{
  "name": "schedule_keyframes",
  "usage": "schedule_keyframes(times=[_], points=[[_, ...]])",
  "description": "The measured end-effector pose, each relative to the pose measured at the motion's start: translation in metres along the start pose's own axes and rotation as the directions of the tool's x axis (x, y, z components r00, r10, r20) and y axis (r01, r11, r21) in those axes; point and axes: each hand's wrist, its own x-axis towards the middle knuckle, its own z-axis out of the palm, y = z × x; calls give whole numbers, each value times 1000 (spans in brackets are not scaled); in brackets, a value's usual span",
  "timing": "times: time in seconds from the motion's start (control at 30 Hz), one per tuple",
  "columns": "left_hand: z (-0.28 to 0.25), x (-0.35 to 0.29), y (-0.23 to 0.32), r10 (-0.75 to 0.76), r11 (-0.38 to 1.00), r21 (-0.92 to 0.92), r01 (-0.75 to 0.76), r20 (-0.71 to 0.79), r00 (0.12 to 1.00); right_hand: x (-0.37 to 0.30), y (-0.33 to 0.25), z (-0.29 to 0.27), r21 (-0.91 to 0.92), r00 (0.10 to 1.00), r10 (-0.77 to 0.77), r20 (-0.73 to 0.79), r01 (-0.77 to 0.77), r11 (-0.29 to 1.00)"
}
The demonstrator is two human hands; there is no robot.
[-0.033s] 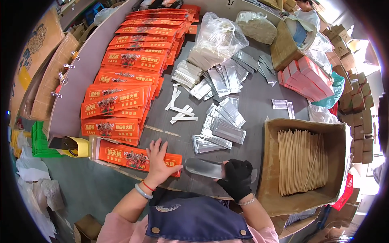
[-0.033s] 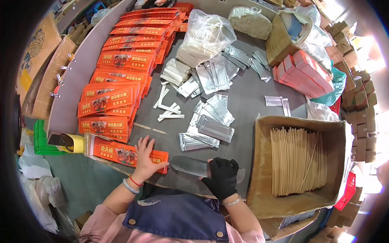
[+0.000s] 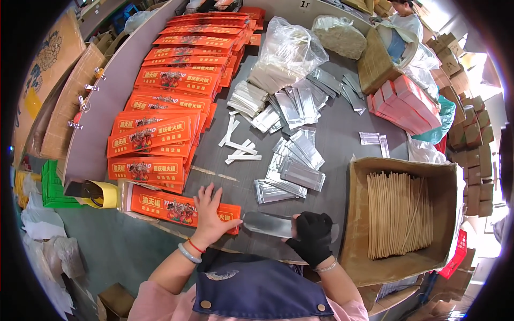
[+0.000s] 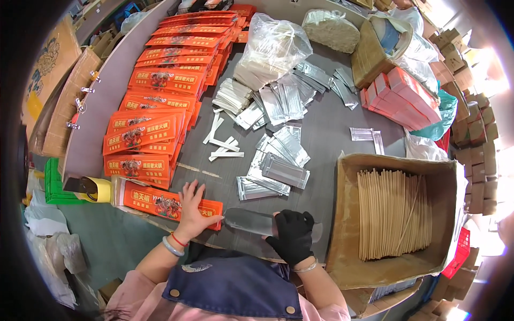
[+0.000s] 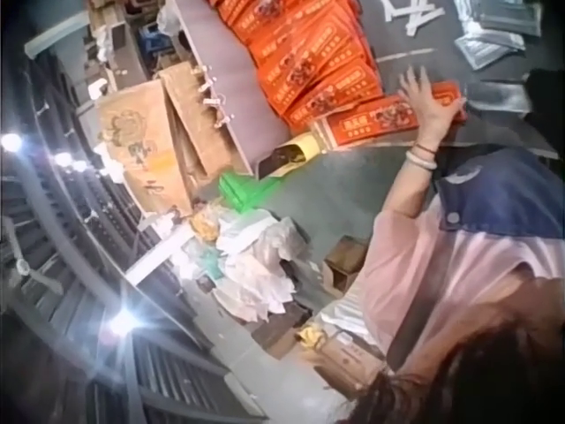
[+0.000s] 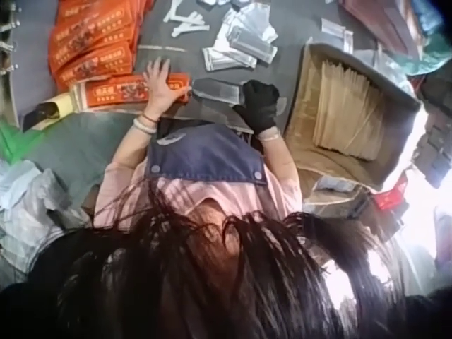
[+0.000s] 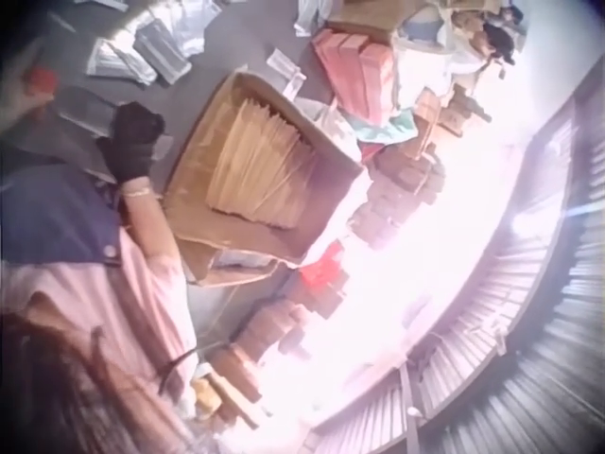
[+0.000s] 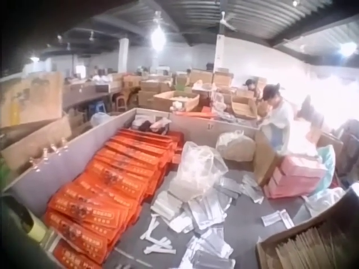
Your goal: Packaging disposable chopsticks and plastic spoons into plastic sleeves.
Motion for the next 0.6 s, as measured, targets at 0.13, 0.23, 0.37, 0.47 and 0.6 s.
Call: schedule_keyframes(times=[0.13, 0.23, 0.37, 0.47, 0.6], points=[[-3, -5, 3, -29, 999, 40, 26, 54, 998, 13, -23, 39, 85, 992, -96, 80, 89, 992], [-5, 5, 5, -4, 1000, 28, 1, 85, 996, 32, -50, 68, 175, 981, -196, -8, 195, 965], [10, 68, 4, 215, 936, -267, -229, -81, 973, 24, 11, 50, 143, 960, -158, -229, 194, 970], [0, 118, 18, 277, 957, 145, -252, -189, 942, -15, 80, 10, 128, 864, 347, -365, -322, 938], [16, 145, 3, 438, 882, 258, -393, -144, 888, -90, 163, -16, -107, 652, 573, -497, -701, 705]])
